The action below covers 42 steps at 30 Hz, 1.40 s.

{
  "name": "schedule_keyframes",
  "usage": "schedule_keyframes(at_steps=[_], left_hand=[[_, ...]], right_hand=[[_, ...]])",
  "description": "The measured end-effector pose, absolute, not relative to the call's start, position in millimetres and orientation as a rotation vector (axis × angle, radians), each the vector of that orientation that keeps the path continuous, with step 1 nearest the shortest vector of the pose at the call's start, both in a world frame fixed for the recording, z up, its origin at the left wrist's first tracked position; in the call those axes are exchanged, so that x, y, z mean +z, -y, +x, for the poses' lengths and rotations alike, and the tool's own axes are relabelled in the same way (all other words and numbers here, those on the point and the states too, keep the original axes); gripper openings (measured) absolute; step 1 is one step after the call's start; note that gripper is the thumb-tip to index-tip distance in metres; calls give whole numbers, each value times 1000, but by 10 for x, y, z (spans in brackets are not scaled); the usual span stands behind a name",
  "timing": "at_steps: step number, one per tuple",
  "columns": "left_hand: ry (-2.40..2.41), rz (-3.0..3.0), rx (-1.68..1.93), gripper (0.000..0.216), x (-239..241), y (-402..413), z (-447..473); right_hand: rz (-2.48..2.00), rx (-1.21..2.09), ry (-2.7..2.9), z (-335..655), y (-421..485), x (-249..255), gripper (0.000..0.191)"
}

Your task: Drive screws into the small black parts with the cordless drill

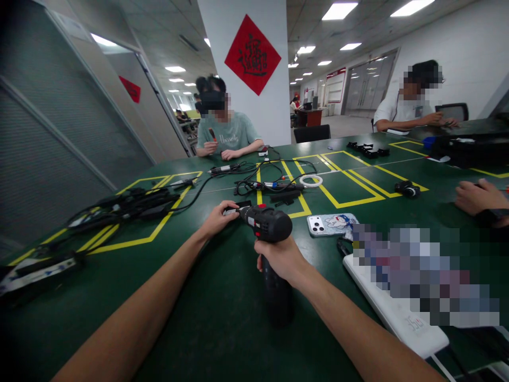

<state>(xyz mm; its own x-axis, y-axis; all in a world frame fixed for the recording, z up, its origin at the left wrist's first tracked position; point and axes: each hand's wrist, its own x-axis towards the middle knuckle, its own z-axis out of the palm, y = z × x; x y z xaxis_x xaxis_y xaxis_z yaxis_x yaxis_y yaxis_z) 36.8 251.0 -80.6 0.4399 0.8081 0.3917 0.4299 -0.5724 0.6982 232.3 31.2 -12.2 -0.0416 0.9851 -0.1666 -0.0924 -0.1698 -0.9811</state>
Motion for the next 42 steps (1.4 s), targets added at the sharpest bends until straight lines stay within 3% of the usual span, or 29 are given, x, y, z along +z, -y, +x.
schedule_keyframes(at_steps=[42], left_hand=[[-1013, 2247, 974, 25, -776, -2504, 393]], right_hand=[[-1349, 1334, 1156, 2238, -306, -36, 6]])
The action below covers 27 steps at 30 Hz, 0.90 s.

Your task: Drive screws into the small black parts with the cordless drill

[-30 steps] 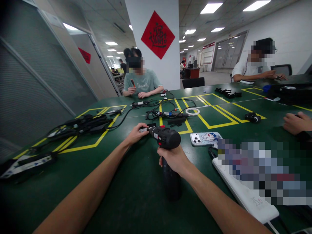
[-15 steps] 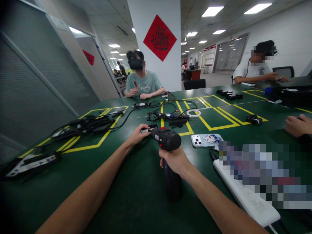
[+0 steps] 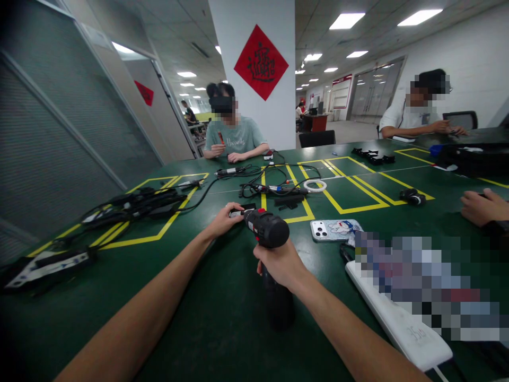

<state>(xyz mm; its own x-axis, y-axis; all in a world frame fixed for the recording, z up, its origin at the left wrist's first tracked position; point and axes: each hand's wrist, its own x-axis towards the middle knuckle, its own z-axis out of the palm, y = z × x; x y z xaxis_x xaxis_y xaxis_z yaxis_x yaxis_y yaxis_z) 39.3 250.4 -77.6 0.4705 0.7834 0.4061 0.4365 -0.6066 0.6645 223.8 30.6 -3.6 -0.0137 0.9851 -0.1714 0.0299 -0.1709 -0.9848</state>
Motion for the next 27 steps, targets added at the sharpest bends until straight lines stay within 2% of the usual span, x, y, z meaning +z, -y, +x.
schedule_keyframes(at_steps=[27], left_hand=[[-1026, 2256, 964, 27, -817, -2553, 378]], right_hand=[[-1298, 1335, 1122, 2203, -324, -33, 6]])
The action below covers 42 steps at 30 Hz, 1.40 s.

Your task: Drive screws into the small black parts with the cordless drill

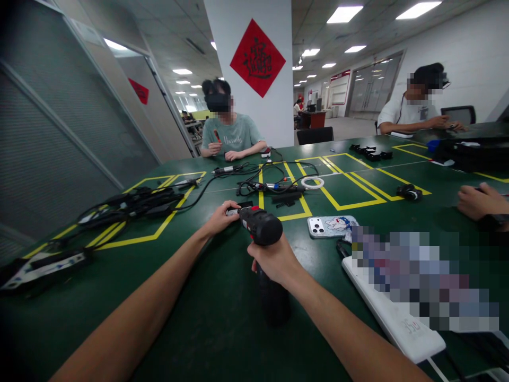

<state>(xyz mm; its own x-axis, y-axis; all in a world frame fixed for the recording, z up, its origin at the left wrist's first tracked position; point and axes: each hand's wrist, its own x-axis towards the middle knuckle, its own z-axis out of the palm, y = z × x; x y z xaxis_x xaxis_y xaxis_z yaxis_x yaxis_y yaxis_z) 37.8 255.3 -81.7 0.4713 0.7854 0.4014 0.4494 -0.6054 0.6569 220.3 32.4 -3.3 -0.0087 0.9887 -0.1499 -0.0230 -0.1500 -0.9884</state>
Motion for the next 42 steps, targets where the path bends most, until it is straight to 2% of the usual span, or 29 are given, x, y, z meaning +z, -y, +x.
schedule_keyframes(at_steps=[25, 31, 42], left_hand=[[-1034, 2244, 951, 26, -828, -2553, 375], [-1021, 2244, 963, 25, -829, -2551, 377], [-1022, 2240, 953, 27, -767, -2492, 384]], right_hand=[[-1230, 1325, 1118, 2193, -330, -65, 8], [-1274, 1316, 1158, 2186, -324, -62, 2], [-1302, 1288, 1165, 2176, -302, -11, 3]])
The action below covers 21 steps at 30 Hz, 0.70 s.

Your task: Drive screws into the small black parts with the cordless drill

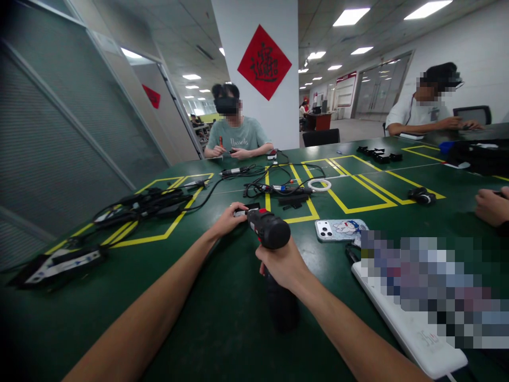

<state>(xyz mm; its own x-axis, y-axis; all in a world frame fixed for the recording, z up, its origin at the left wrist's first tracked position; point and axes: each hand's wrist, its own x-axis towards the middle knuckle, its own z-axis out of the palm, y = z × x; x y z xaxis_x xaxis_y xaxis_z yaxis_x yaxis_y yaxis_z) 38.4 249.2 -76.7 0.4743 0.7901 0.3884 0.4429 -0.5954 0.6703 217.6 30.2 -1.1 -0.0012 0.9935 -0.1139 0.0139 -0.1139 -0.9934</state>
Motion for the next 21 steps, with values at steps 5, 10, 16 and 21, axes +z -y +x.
schedule_keyframes(at_steps=[5, 10, 16, 21], left_hand=[[-1020, 2226, 965, 26, -775, -2506, 384], [-1016, 2219, 964, 24, -754, -2478, 388], [-1019, 2209, 951, 25, -719, -2451, 385], [-1039, 2186, 954, 25, -739, -2484, 382]], right_hand=[[-1292, 1274, 1186, 2165, -312, -62, 5], [-1301, 1245, 1236, 2158, -312, -81, 3], [-1274, 1259, 1187, 2146, -314, -84, 7], [-1279, 1250, 1184, 2158, -313, -93, 10]])
